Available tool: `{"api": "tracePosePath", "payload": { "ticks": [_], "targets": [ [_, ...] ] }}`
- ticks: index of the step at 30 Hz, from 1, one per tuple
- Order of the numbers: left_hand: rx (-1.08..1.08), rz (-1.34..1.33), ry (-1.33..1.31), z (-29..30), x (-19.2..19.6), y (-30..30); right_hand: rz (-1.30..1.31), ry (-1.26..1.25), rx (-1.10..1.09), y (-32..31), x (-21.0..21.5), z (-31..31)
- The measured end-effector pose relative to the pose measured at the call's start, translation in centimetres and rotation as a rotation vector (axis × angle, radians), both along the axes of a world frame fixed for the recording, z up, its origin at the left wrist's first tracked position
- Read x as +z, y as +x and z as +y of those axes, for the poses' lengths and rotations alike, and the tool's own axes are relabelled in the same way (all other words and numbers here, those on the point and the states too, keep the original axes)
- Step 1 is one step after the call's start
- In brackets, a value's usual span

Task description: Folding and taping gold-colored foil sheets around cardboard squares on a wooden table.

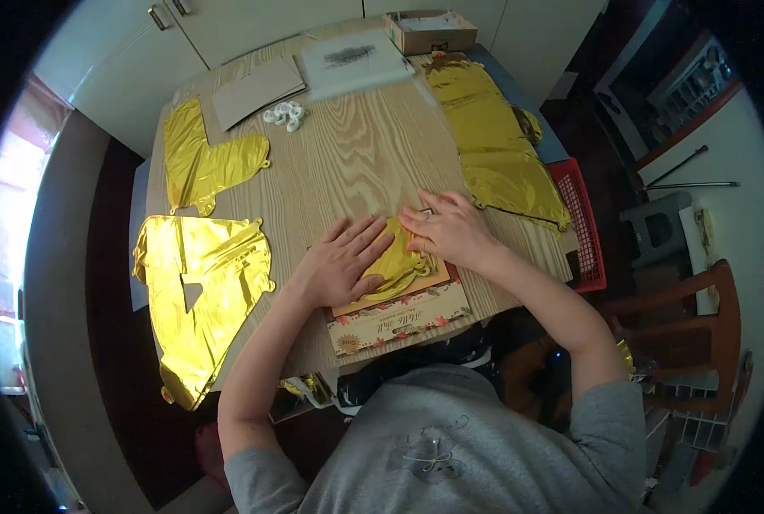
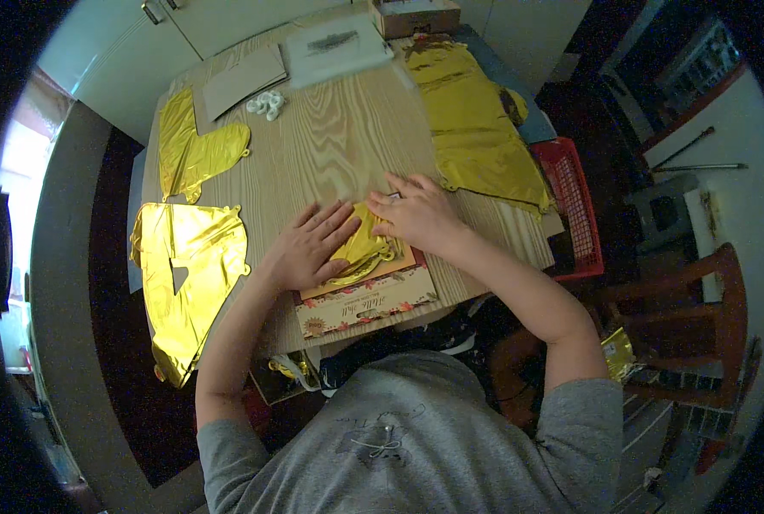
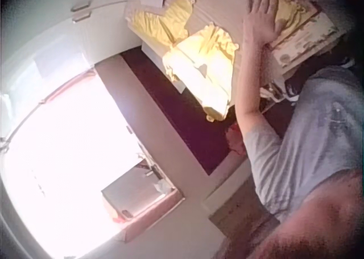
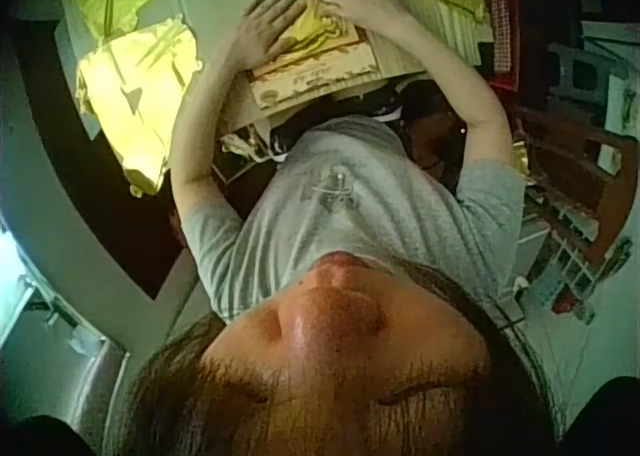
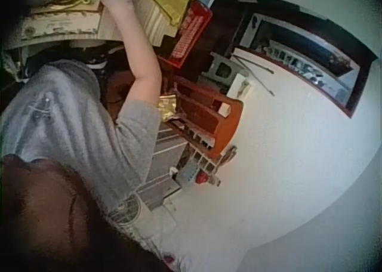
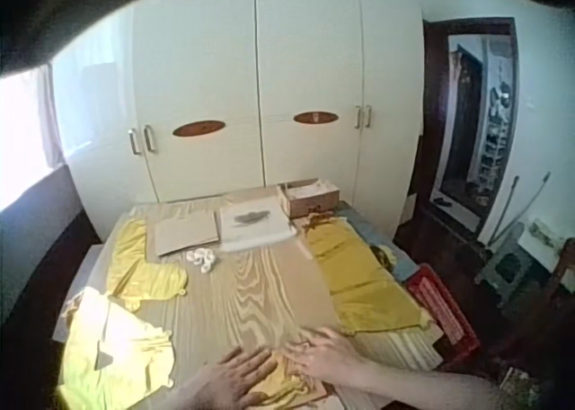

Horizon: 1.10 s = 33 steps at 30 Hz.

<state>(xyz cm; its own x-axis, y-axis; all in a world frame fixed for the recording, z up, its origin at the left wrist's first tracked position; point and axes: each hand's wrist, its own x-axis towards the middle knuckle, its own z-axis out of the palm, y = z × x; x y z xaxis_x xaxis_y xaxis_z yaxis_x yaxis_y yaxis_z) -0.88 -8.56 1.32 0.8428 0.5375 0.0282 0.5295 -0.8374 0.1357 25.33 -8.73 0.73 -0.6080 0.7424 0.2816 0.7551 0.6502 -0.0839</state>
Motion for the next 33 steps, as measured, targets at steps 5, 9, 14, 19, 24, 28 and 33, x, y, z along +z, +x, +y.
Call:
{"api": "tracePosePath", "payload": {
  "ticks": [5,9,14,19,24,28,33],
  "targets": [
    [0.019,0.03,-0.018,-0.9,0.5,-0.6,-0.054,-0.12,-0.023,0.1,0.7,-0.3],
    [0.025,0.026,0.05,-1.5,0.4,-1.2,-0.098,-0.169,-0.027,0.0,1.2,-0.5],
    [0.014,0.029,0.097,-2.0,0.6,-1.5,-0.148,-0.178,-0.04,-0.3,1.6,-0.6],
    [-0.034,0.036,-0.03,-2.6,0.7,-1.2,-0.19,-0.165,-0.036,-0.6,2.0,-0.6],
    [-0.055,0.005,-0.05,-4.1,0.8,-1.0,-0.218,-0.177,-0.042,-0.7,2.3,-0.7],
    [-0.003,0.009,-0.031,-5.8,1.2,-1.2,-0.206,-0.179,-0.038,-0.5,2.1,-0.8],
    [0.05,0.037,-0.08,-7.1,2.0,-1.2,-0.131,-0.194,-0.066,-0.5,1.3,-0.9]
  ]
}}
